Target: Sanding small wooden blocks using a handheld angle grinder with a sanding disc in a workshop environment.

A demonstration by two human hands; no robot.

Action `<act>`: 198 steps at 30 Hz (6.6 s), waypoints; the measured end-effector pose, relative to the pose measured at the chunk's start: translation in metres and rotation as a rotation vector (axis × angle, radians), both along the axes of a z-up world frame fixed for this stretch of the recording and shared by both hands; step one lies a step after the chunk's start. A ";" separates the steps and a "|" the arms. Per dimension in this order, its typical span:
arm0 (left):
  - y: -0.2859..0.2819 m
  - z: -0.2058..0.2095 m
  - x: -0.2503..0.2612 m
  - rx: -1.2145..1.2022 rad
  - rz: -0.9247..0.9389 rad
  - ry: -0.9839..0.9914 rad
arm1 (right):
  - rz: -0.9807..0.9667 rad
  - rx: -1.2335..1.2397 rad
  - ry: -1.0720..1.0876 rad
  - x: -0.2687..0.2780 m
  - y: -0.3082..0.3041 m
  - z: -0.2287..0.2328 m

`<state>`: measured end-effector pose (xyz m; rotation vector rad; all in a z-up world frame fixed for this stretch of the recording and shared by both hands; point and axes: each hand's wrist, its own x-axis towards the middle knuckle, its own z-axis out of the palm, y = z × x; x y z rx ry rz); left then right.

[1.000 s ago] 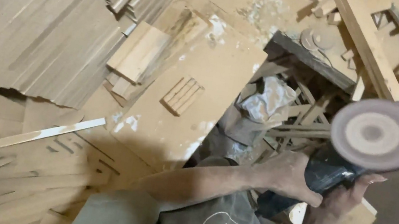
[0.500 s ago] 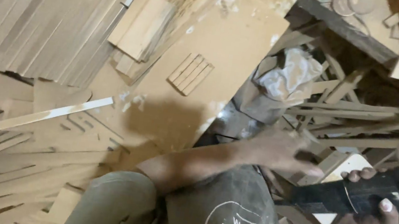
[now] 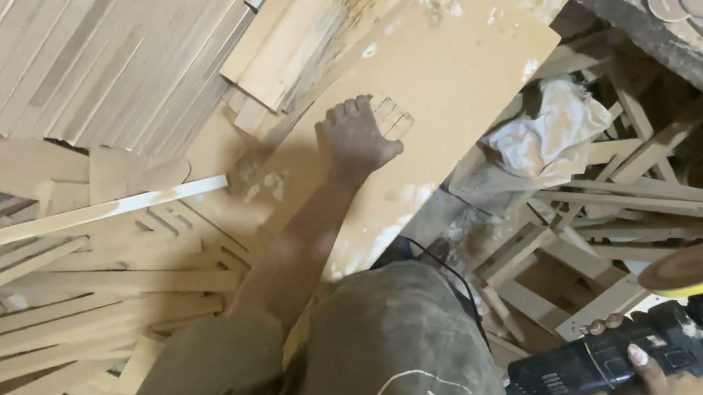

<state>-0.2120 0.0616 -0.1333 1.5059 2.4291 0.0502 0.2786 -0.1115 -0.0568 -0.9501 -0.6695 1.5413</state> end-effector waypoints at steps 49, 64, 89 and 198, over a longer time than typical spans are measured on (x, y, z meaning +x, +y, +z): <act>-0.063 -0.114 -0.015 0.443 0.265 -1.035 | 0.925 -0.095 -1.892 -0.291 0.196 0.073; -0.062 -0.115 -0.015 0.460 0.144 -1.000 | 0.958 0.016 -2.070 -0.318 0.238 0.056; -0.056 -0.107 -0.018 0.299 0.244 -1.079 | 0.951 -0.044 -2.051 -0.292 0.220 0.062; -0.100 -0.134 -0.030 0.371 -0.049 -0.406 | 1.148 -0.038 -1.958 -0.322 0.176 0.005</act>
